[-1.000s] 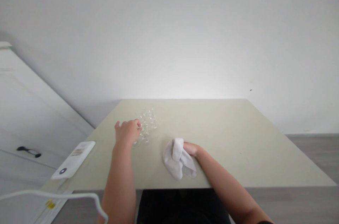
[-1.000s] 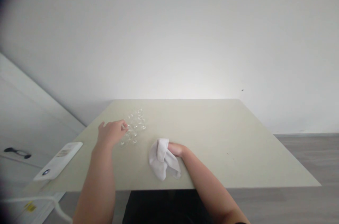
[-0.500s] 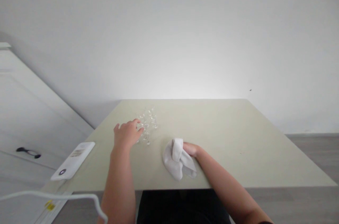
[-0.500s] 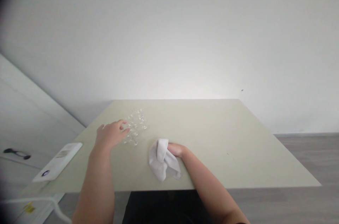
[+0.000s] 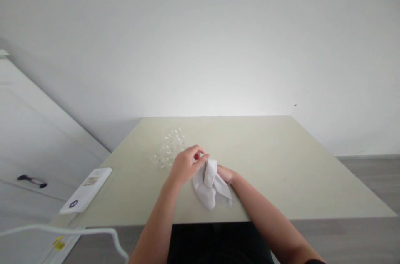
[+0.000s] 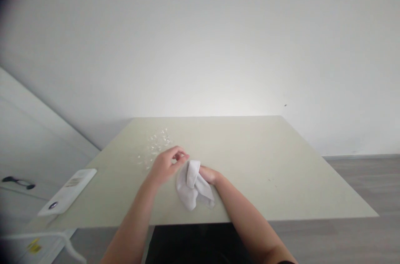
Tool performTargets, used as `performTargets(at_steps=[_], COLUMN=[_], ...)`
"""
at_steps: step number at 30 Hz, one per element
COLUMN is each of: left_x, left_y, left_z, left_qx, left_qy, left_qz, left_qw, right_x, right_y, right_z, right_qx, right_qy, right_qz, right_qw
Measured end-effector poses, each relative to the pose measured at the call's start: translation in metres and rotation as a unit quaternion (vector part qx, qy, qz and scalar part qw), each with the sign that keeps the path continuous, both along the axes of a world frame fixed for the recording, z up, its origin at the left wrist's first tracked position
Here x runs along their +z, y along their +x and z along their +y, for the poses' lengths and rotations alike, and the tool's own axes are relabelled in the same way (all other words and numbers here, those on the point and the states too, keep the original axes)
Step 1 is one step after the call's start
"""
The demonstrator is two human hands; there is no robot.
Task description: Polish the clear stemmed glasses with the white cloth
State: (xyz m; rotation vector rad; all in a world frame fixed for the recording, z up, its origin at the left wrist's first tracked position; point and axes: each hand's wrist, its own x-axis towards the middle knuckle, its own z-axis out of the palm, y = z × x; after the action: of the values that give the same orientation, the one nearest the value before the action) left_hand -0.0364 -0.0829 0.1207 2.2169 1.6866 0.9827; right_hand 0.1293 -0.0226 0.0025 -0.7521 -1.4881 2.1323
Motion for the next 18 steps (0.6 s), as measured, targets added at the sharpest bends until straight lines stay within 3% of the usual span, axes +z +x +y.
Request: performTargets(at_steps=[2,4,6,8,9,10,11,12,13,14,15,16,18], left_x=[-0.037,-0.072,-0.098,-0.115,-0.119,-0.122,-0.123,-0.123,-0.122,-0.120,-0.117,-0.115,-0.110], left_y=[0.019,0.028,0.028,0.024,0.022,0.020,0.020,0.021,0.023,0.027,0.033,0.039,0.053], left_z=[0.009,0.018,0.025,0.031,0.033,0.036,0.039,0.043,0.047,0.051,0.056,0.061,0.070], left_qx=[-0.029,-0.028,-0.035,-0.041,-0.037,-0.032,-0.025,-0.016,-0.002,0.017,0.044,0.077,0.117], left_qy=[-0.012,0.000,-0.005,-0.011,-0.011,-0.013,-0.017,-0.024,-0.036,-0.050,-0.066,-0.083,-0.111], left_qz=[-0.032,-0.050,-0.022,0.017,0.028,0.033,0.034,0.033,0.035,0.041,0.056,0.077,0.125], left_qw=[0.999,0.998,0.999,0.999,0.999,0.999,0.999,0.999,0.999,0.998,0.995,0.991,0.979], right_x=[0.002,0.005,0.011,0.021,0.028,0.035,0.041,0.047,0.052,0.053,0.051,0.045,0.023], right_y=[0.003,0.010,0.021,0.032,0.036,0.039,0.040,0.040,0.037,0.032,0.026,0.018,-0.002], right_z=[0.007,0.016,0.025,0.030,0.029,0.026,0.019,0.009,-0.005,-0.022,-0.042,-0.064,-0.110], right_qx=[-0.033,-0.111,-0.209,-0.290,-0.351,-0.386,-0.396,-0.380,-0.329,-0.248,-0.157,-0.058,0.178], right_qy=[0.040,0.136,0.263,0.294,0.320,0.336,0.334,0.307,0.252,0.180,0.107,0.043,-0.052], right_qz=[-0.007,-0.069,-0.204,-0.244,-0.270,-0.270,-0.241,-0.189,-0.115,-0.024,0.060,0.123,0.166], right_qw=[0.999,0.982,0.920,0.877,0.838,0.816,0.820,0.852,0.903,0.952,0.980,0.990,0.969])
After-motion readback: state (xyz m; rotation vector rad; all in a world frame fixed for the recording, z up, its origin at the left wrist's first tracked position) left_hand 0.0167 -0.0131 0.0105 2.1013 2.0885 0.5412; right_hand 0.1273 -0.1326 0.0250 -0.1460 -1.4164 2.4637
